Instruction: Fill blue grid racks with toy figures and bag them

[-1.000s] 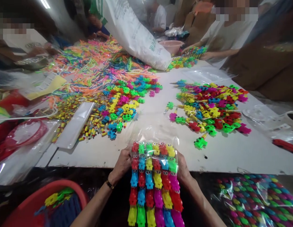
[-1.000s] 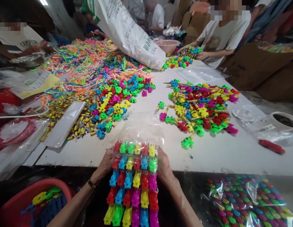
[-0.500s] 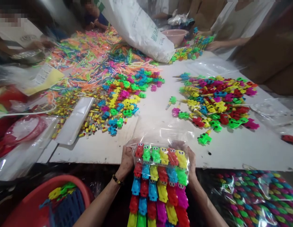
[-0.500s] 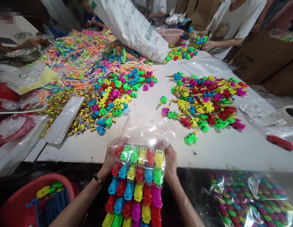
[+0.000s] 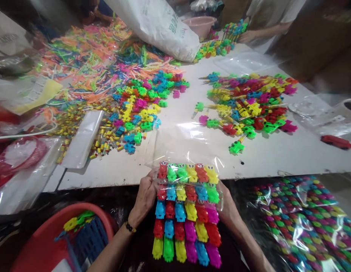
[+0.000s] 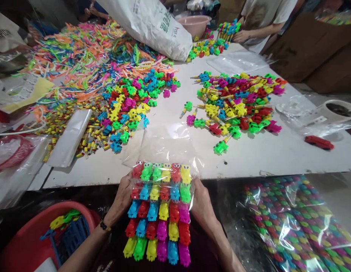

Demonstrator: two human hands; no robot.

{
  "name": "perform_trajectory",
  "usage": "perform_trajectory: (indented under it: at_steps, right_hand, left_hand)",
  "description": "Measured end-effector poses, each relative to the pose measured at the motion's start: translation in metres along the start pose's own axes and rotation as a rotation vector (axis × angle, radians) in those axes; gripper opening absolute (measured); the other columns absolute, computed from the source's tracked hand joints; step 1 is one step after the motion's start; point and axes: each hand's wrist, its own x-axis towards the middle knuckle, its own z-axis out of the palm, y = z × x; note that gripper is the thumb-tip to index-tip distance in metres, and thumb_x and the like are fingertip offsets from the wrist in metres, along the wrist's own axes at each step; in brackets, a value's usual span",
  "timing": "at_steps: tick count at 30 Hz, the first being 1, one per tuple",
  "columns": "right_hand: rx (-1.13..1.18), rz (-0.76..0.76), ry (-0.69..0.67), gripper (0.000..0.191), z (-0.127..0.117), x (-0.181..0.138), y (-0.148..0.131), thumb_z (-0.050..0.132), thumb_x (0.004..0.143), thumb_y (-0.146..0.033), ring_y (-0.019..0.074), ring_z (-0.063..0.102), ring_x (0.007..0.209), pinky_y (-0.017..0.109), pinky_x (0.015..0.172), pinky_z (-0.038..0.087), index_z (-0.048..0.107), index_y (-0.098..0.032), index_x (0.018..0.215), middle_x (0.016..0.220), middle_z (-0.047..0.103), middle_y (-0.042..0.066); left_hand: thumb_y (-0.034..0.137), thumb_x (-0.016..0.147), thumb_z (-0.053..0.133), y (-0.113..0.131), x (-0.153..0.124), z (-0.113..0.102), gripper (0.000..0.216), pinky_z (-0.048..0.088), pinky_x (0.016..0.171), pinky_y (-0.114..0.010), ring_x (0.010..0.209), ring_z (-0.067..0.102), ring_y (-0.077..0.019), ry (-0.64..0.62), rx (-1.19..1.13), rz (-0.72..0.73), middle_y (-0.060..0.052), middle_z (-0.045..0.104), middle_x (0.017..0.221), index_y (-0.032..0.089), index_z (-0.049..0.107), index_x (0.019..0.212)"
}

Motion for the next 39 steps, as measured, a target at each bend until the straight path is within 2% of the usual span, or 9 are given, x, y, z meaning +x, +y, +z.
perform_trajectory:
  at_steps: [3, 7, 12, 17, 20, 23, 27, 32, 39]
  right_hand:
    - [-0.052, 0.037, -0.003, 0.023, 0.000, -0.023, 0.015, 0.063, 0.084, -0.042, 0.0178, 0.061, 0.066, 0.025, 0.060, 0.050, 0.063, -0.020, 0.089, 0.074, 0.069, 0.003]
    - [-0.122, 0.037, -0.016, 0.028, -0.001, -0.041, 0.025, 0.059, 0.087, -0.041, 0.0127, 0.048, 0.058, 0.024, 0.058, 0.047, 0.051, -0.021, 0.070, 0.059, 0.054, -0.003]
    - [-0.112, -0.062, 0.044, 0.032, 0.003, -0.034, 0.024, 0.060, 0.089, -0.042, 0.0128, 0.051, 0.064, 0.022, 0.057, 0.044, 0.053, -0.020, 0.068, 0.068, 0.058, 0.000]
    - [-0.068, -0.033, 0.188, 0.026, 0.002, -0.026, 0.024, 0.064, 0.089, -0.045, 0.0158, 0.063, 0.063, 0.023, 0.056, 0.050, 0.066, -0.019, 0.090, 0.072, 0.070, 0.002]
    - [-0.164, -0.156, 0.309, 0.020, -0.004, -0.028, 0.013, 0.067, 0.089, -0.040, 0.0153, 0.065, 0.062, 0.023, 0.057, 0.052, 0.068, -0.020, 0.092, 0.076, 0.073, 0.003]
    - [-0.279, -0.396, 0.359, 0.007, -0.011, -0.031, -0.006, 0.066, 0.091, -0.027, 0.0145, 0.065, 0.064, 0.024, 0.060, 0.052, 0.066, -0.022, 0.086, 0.076, 0.071, 0.002]
    - [-0.375, -0.609, 0.262, 0.011, -0.020, -0.039, -0.023, 0.064, 0.090, -0.011, 0.0132, 0.066, 0.067, 0.023, 0.064, 0.052, 0.064, -0.022, 0.090, 0.078, 0.069, 0.001]
    - [-0.486, -0.628, 0.073, 0.017, -0.032, -0.057, -0.020, 0.060, 0.091, -0.006, 0.0125, 0.067, 0.070, 0.022, 0.063, 0.052, 0.062, -0.020, 0.100, 0.088, 0.071, 0.004]
    - [-0.548, -0.662, -0.093, 0.016, -0.036, -0.077, -0.026, 0.054, 0.094, -0.006, 0.0122, 0.064, 0.069, 0.022, 0.060, 0.049, 0.053, -0.020, 0.088, 0.084, 0.065, 0.005]
  left_hand:
    - [0.038, 0.093, 0.051, -0.018, -0.020, -0.003, 0.029, 0.052, 0.083, -0.034, 0.083, 0.061, -0.0221, 0.019, 0.198, 0.143, -0.006, 0.069, 0.087, 0.020, 0.068, 0.079]
    - [0.038, 0.101, 0.043, -0.034, -0.041, -0.003, 0.036, 0.052, 0.096, -0.037, 0.098, 0.063, -0.0235, -0.052, 0.197, 0.242, -0.010, 0.069, 0.103, 0.021, 0.074, 0.102]
    - [0.037, 0.101, 0.050, -0.035, -0.037, -0.005, 0.033, 0.056, 0.080, -0.030, 0.089, 0.068, -0.0201, 0.060, 0.193, 0.288, -0.008, 0.073, 0.099, 0.020, 0.077, 0.101]
    - [0.038, 0.095, 0.062, -0.024, -0.030, -0.009, 0.026, 0.058, 0.074, -0.026, 0.081, 0.074, -0.0187, 0.331, 0.246, 0.322, -0.006, 0.079, 0.091, 0.017, 0.074, 0.105]
    - [0.031, 0.092, 0.065, -0.015, -0.032, -0.009, 0.014, 0.057, 0.066, -0.024, 0.070, 0.072, -0.0158, 0.404, 0.318, 0.415, -0.003, 0.076, 0.080, 0.019, 0.069, 0.096]
    - [0.021, 0.094, 0.062, -0.004, -0.034, -0.007, 0.006, 0.056, 0.071, -0.025, 0.073, 0.070, -0.0146, 0.360, 0.329, 0.577, -0.002, 0.073, 0.080, 0.020, 0.065, 0.088]
    - [0.008, 0.093, 0.060, 0.006, -0.039, -0.008, 0.014, 0.055, 0.073, -0.026, 0.080, 0.067, -0.0143, 0.255, 0.282, 0.678, -0.002, 0.069, 0.085, 0.021, 0.063, 0.091]
    - [0.002, 0.090, 0.061, 0.002, -0.057, -0.019, 0.019, 0.054, 0.076, -0.026, 0.085, 0.066, -0.0139, 0.136, 0.305, 0.650, -0.003, 0.068, 0.091, 0.020, 0.064, 0.094]
    - [0.004, 0.091, 0.063, 0.001, -0.085, -0.033, 0.015, 0.054, 0.076, -0.026, 0.085, 0.067, -0.0141, -0.003, 0.301, 0.537, -0.004, 0.068, 0.092, 0.019, 0.066, 0.088]
